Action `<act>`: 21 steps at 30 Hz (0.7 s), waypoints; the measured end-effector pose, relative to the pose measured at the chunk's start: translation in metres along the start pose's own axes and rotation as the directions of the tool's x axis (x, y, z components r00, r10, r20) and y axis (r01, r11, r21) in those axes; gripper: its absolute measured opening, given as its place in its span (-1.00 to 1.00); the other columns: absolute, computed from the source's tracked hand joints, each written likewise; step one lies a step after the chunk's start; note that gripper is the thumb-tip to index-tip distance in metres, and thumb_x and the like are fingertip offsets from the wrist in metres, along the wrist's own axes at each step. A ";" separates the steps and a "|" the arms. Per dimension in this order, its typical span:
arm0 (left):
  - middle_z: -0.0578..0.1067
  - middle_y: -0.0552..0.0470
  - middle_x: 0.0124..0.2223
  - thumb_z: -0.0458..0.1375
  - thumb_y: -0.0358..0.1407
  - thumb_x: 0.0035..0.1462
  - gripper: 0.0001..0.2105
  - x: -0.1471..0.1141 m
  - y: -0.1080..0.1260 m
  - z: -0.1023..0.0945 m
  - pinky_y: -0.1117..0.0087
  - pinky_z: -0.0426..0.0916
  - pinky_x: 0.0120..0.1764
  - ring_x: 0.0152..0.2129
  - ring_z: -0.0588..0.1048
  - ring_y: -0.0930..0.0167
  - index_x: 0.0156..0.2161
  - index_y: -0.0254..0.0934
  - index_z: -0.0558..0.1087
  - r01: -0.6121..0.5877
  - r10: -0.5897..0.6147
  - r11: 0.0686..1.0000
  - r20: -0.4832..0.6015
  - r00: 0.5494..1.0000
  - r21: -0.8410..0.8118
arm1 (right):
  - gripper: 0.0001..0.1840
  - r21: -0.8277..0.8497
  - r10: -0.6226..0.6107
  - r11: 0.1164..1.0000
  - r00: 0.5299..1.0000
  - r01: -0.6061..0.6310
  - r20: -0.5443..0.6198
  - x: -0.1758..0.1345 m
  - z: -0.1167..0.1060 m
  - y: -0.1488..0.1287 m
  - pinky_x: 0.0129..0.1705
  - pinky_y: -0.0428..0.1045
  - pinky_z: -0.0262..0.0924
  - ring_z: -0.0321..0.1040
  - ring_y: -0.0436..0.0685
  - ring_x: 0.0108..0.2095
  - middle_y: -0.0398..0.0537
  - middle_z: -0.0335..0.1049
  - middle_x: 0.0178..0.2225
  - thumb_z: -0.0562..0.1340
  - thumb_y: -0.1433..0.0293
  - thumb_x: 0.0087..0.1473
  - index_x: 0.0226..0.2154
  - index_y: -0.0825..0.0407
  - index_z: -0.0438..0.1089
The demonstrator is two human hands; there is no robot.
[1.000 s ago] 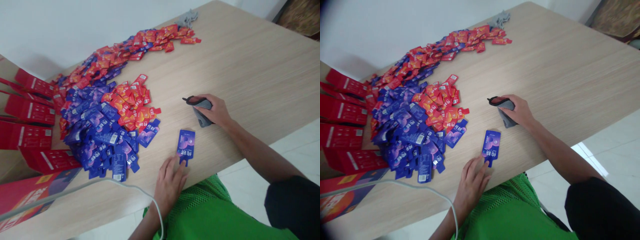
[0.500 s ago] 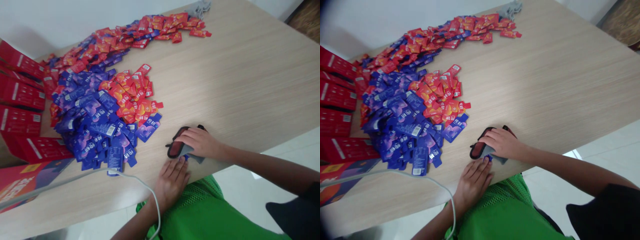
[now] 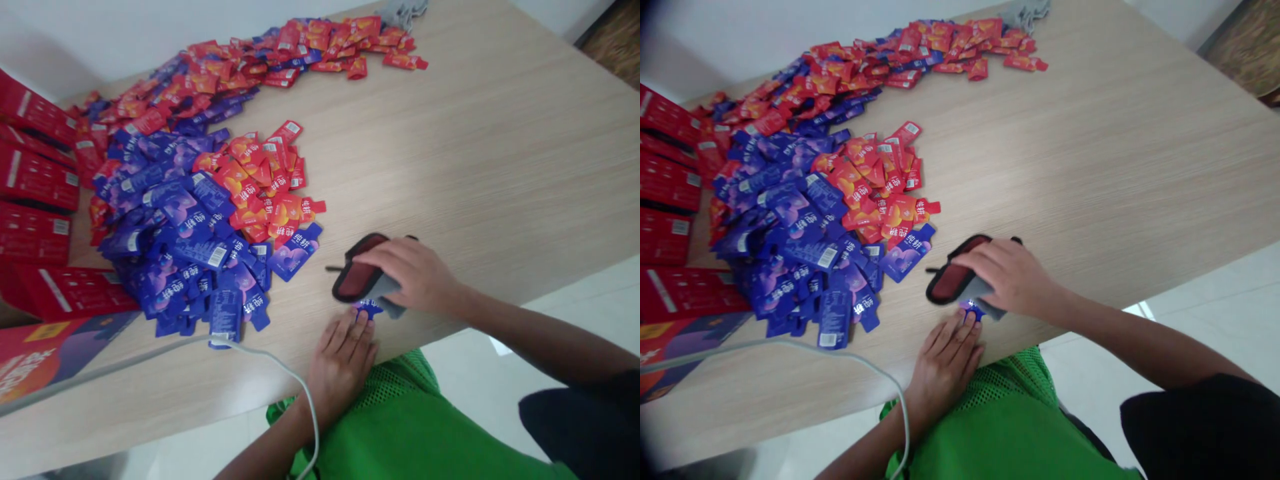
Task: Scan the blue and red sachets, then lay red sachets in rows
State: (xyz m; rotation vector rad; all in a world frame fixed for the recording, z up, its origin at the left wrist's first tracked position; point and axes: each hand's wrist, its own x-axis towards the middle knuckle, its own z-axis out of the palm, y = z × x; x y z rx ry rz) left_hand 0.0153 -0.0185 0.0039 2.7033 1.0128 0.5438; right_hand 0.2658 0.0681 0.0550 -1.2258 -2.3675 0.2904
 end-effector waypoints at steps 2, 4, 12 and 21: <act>0.68 -0.05 0.07 0.19 -0.28 0.41 -0.73 -0.001 0.000 0.000 0.14 0.51 0.13 -0.03 0.65 0.26 0.14 -0.29 0.54 0.030 -0.029 0.999 0.010 1.000 -0.029 | -0.55 0.023 -0.118 0.993 0.988 0.116 0.098 -0.013 0.023 -0.016 0.04 0.17 0.34 0.46 0.27 -0.05 0.04 0.57 -0.01 0.27 0.39 0.23 0.17 -0.01 0.44; 0.70 -0.04 0.02 0.19 -0.27 0.41 -0.74 -0.002 0.001 0.000 0.15 0.52 0.13 -0.08 0.66 0.28 0.12 -0.27 0.55 0.044 -0.043 0.998 0.021 0.999 -0.041 | -0.61 0.040 -0.141 0.990 0.981 0.137 0.133 -0.020 0.041 -0.017 0.04 0.15 0.33 0.46 0.24 -0.07 0.04 0.57 -0.03 0.26 0.40 0.25 0.12 0.00 0.46; 0.53 -0.08 0.28 0.17 -0.31 0.41 -0.66 0.004 -0.001 -0.003 0.13 0.50 0.18 0.24 0.50 0.21 0.22 -0.32 0.49 -0.009 0.009 1.000 0.016 1.000 0.004 | -0.47 -0.181 0.107 0.979 0.993 -0.097 0.047 0.024 0.016 0.072 0.07 0.27 0.33 0.44 0.43 0.03 0.18 0.53 0.04 0.35 0.41 0.13 0.17 0.03 0.42; 0.62 -0.06 0.18 0.18 -0.30 0.40 -0.70 0.001 0.001 -0.002 0.11 0.52 0.16 0.12 0.59 0.22 0.18 -0.28 0.52 0.035 -0.035 0.998 0.004 0.999 -0.050 | -0.46 0.008 -0.055 0.998 0.998 0.055 0.000 -0.001 0.001 -0.009 0.05 0.20 0.36 0.47 0.32 0.00 0.07 0.56 0.04 0.26 0.38 0.21 0.24 -0.05 0.36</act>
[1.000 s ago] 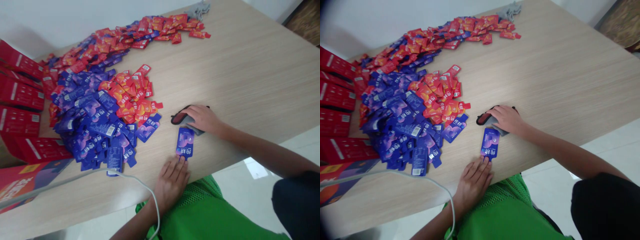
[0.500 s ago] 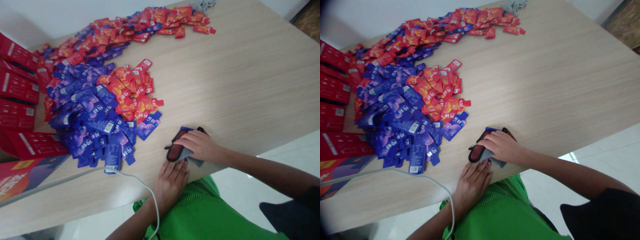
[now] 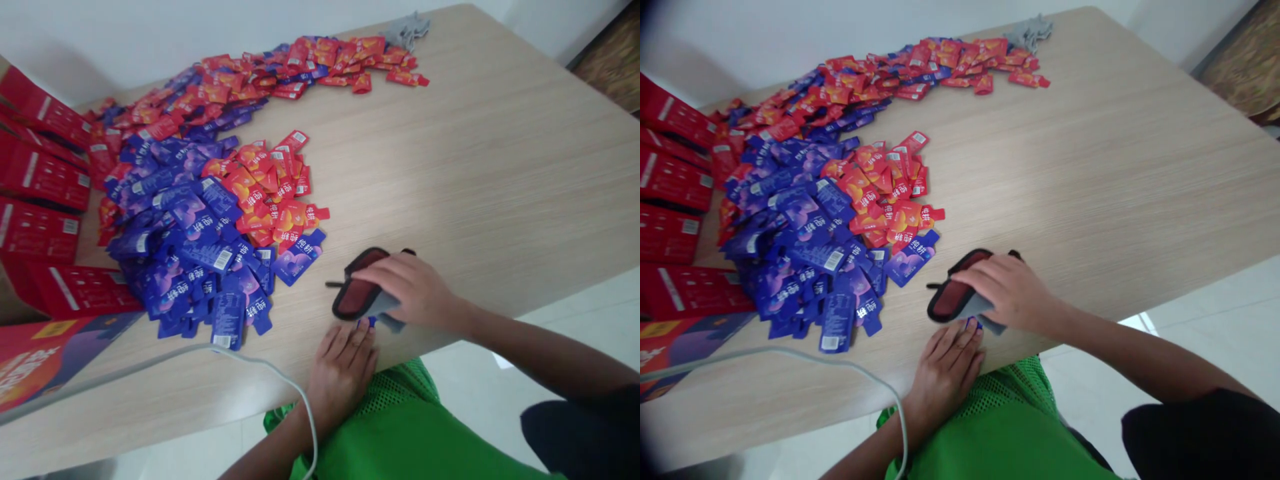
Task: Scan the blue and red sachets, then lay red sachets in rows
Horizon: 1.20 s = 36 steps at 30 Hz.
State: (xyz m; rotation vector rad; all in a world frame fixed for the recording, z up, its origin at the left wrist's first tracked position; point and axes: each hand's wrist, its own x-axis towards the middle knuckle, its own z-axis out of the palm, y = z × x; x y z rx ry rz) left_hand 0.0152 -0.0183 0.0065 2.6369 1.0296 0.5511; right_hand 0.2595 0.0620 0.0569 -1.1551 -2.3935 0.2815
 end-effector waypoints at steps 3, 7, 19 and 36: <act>0.70 -0.03 -0.01 0.18 -0.31 0.40 -0.76 -0.002 0.000 0.002 0.13 0.54 0.11 -0.11 0.67 0.30 0.10 -0.25 0.57 0.028 -0.028 0.999 0.006 1.000 -0.036 | -0.57 0.021 -0.090 0.996 0.989 0.089 0.114 -0.015 0.031 -0.015 0.03 0.17 0.36 0.48 0.27 -0.07 0.04 0.59 -0.03 0.24 0.40 0.24 0.16 -0.01 0.42; 0.60 -0.08 0.21 0.16 -0.30 0.41 -0.68 -0.002 0.000 0.002 0.12 0.48 0.20 0.17 0.55 0.23 0.19 -0.29 0.51 -0.006 0.006 1.000 0.002 1.000 0.011 | -0.54 -0.033 -0.022 0.999 0.993 0.025 0.113 -0.008 0.044 0.019 0.05 0.17 0.36 0.48 0.29 -0.02 0.07 0.57 0.00 0.30 0.41 0.19 0.15 0.00 0.43; 0.62 -0.04 0.00 0.24 -0.12 0.37 -0.68 0.047 0.003 -0.001 0.12 0.47 0.00 -0.07 0.56 0.23 0.12 -0.23 0.50 0.139 -0.135 0.988 -0.059 0.989 0.065 | -0.45 -0.042 0.313 0.930 0.846 -0.365 -0.431 0.020 -0.007 0.118 0.08 0.44 0.39 0.48 0.50 0.04 0.07 0.53 0.04 0.24 0.25 0.23 0.26 -0.26 0.31; 0.60 -0.15 -0.08 0.26 -0.14 0.23 -0.53 0.103 0.011 -0.010 0.19 0.57 -0.24 -0.20 0.61 0.14 0.16 -0.35 0.41 0.417 -0.429 0.904 0.197 0.882 0.097 | -0.44 0.206 0.628 0.770 0.660 -0.604 -0.412 0.007 0.007 0.145 0.19 0.24 0.32 0.52 0.40 0.09 -0.02 0.61 0.05 0.24 -0.07 0.16 0.07 -0.14 0.54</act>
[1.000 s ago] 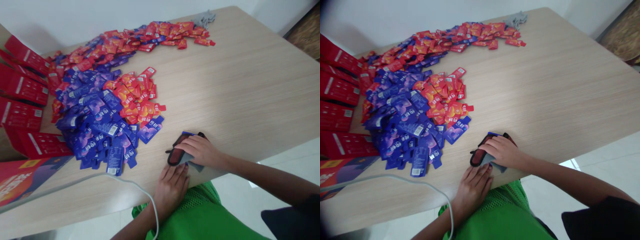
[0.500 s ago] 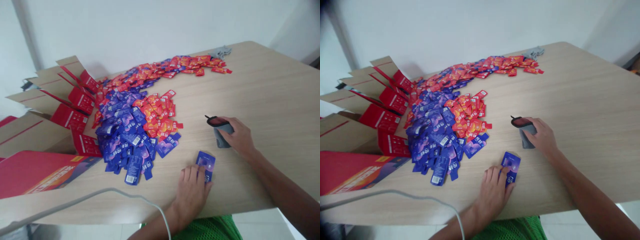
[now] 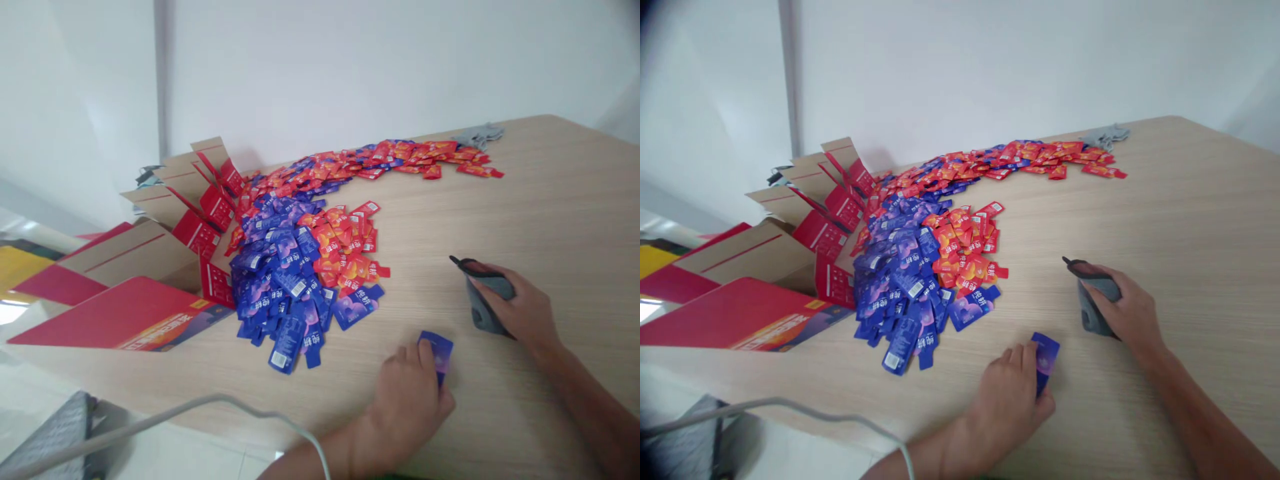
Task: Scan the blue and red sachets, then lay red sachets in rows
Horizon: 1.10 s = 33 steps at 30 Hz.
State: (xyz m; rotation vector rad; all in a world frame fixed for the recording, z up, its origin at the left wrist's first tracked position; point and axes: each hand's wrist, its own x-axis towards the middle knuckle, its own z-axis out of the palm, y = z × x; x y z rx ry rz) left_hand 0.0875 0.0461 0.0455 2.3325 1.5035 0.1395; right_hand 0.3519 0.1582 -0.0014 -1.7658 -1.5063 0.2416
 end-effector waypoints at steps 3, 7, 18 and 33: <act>0.64 -0.17 -0.11 0.09 -0.38 0.33 -0.56 0.006 -0.008 -0.019 0.30 0.47 -0.36 -0.28 0.66 0.17 0.29 -0.28 0.32 0.054 -0.052 0.998 0.064 0.997 -0.030 | -0.42 -0.001 0.028 1.000 1.000 -0.028 0.015 0.001 -0.001 0.003 0.18 0.19 0.31 0.52 0.38 0.09 -0.02 0.61 0.04 0.25 -0.09 0.12 0.06 -0.14 0.55; 0.66 -0.16 -0.18 0.02 -0.42 0.37 -0.54 0.014 -0.043 -0.032 0.33 0.36 -0.38 -0.33 0.66 0.20 0.33 -0.24 0.26 0.128 -0.113 0.936 0.065 0.991 -0.329 | -0.37 -0.018 0.064 0.998 0.997 -0.064 0.041 0.000 -0.003 0.008 0.17 0.23 0.31 0.52 0.42 0.07 -0.02 0.62 0.02 0.25 -0.13 0.07 0.06 -0.16 0.55; 0.38 0.22 -0.48 0.35 0.04 0.19 -0.41 0.006 -0.191 -0.124 0.56 0.13 -0.54 -0.61 0.28 0.56 0.22 -0.21 0.44 -0.089 -0.599 0.402 -0.335 0.727 -0.911 | -0.36 -0.072 0.159 0.986 0.978 -0.150 0.137 0.001 -0.003 0.015 0.15 0.26 0.32 0.50 0.45 0.11 -0.15 0.60 0.04 0.23 -0.20 -0.01 0.04 -0.30 0.53; 0.58 -0.01 -0.24 0.36 0.06 0.06 -0.32 0.011 -0.309 -0.143 0.45 0.39 -0.42 -0.42 0.47 0.41 0.20 -0.31 0.51 0.149 -0.659 0.623 -0.412 0.629 -0.768 | -0.25 -0.084 0.309 0.951 0.927 -0.298 0.213 0.007 0.000 0.020 0.15 0.41 0.33 0.51 0.61 0.00 0.00 0.61 -0.02 0.25 -0.23 -0.19 -0.01 -0.23 0.56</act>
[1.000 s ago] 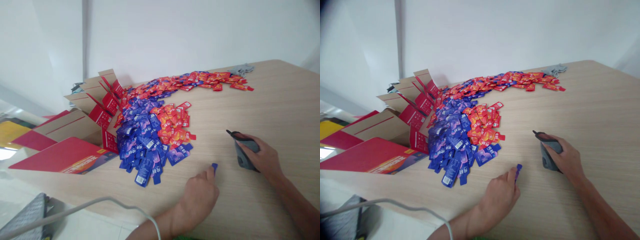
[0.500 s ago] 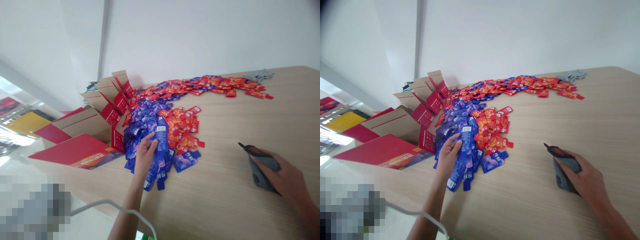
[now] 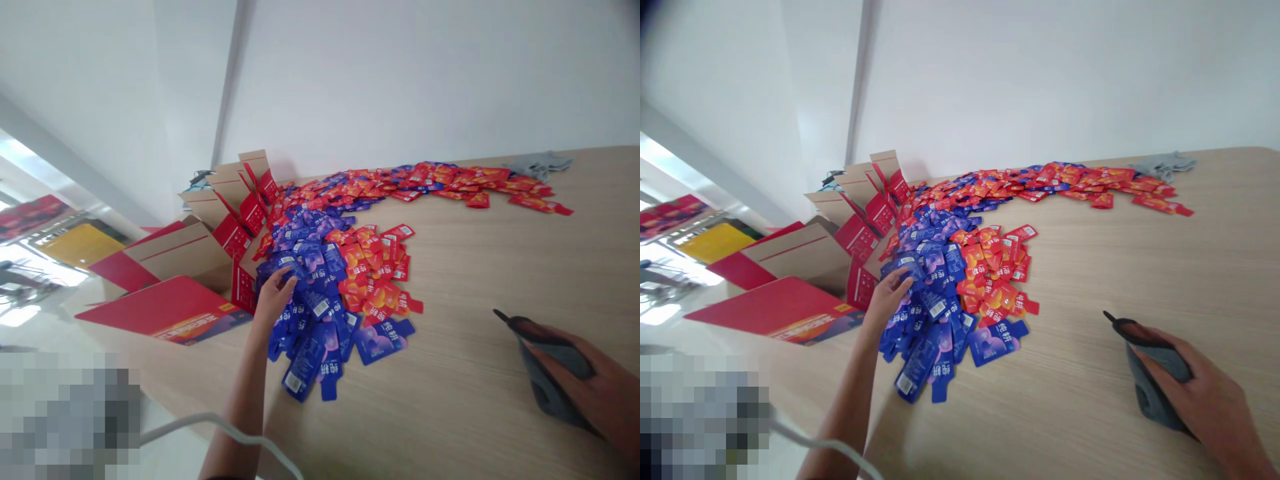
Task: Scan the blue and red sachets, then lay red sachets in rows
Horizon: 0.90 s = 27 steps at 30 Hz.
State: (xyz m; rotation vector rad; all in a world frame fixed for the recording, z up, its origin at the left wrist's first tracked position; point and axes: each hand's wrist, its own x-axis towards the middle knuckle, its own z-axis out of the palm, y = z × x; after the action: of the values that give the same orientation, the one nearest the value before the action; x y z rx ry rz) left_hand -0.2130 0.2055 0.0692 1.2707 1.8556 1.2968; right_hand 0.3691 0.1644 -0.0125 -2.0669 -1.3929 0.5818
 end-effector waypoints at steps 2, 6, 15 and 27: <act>0.59 -0.01 -0.25 0.34 0.03 0.09 -0.37 -0.002 -0.007 0.002 0.43 0.38 -0.43 -0.45 0.47 0.40 0.20 -0.28 0.52 -0.022 0.022 0.997 0.000 1.000 0.079 | -0.26 -0.004 0.004 1.000 1.000 -0.004 -0.001 0.000 0.000 0.001 0.12 0.42 0.35 0.52 0.61 -0.03 0.03 0.62 -0.05 0.26 -0.22 -0.19 -0.02 -0.22 0.57; 0.61 -0.03 -0.27 0.31 -0.04 0.16 -0.46 -0.002 -0.012 0.005 0.37 0.40 -0.36 -0.41 0.51 0.34 0.18 -0.25 0.55 -0.057 0.061 0.976 -0.013 0.998 0.211 | -0.31 -0.012 -0.018 1.000 1.000 0.018 -0.006 0.000 0.002 0.005 0.10 0.40 0.37 0.52 0.60 -0.04 0.01 0.62 -0.06 0.28 -0.18 -0.16 -0.02 -0.23 0.58; 0.62 -0.12 -0.06 0.25 -0.06 0.26 -0.60 0.005 -0.005 0.008 0.27 0.46 -0.18 -0.31 0.55 0.28 0.11 -0.20 0.59 -0.184 0.220 0.910 -0.056 0.974 0.372 | -0.44 -0.016 -0.072 0.997 0.997 0.071 -0.032 0.001 0.004 0.011 -0.03 0.44 0.43 0.56 0.60 -0.16 -0.07 0.64 -0.18 0.29 -0.21 -0.14 -0.11 -0.37 0.58; 0.51 -0.22 0.21 0.25 -0.03 0.28 -0.64 -0.017 -0.002 0.006 -0.05 0.25 0.30 0.19 0.45 0.04 0.05 -0.18 0.63 -0.305 0.369 0.785 -0.010 0.930 0.540 | -0.38 -0.011 -0.115 0.993 0.993 0.115 -0.001 0.002 0.004 0.011 0.10 0.41 0.38 0.54 0.59 -0.04 -0.05 0.63 -0.09 0.27 -0.20 -0.15 -0.09 -0.28 0.56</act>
State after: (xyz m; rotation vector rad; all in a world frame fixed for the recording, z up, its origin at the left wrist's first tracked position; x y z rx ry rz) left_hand -0.2014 0.1920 0.0640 1.9306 2.2407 1.0665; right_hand 0.3745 0.1636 -0.0231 -1.9801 -1.5059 0.5253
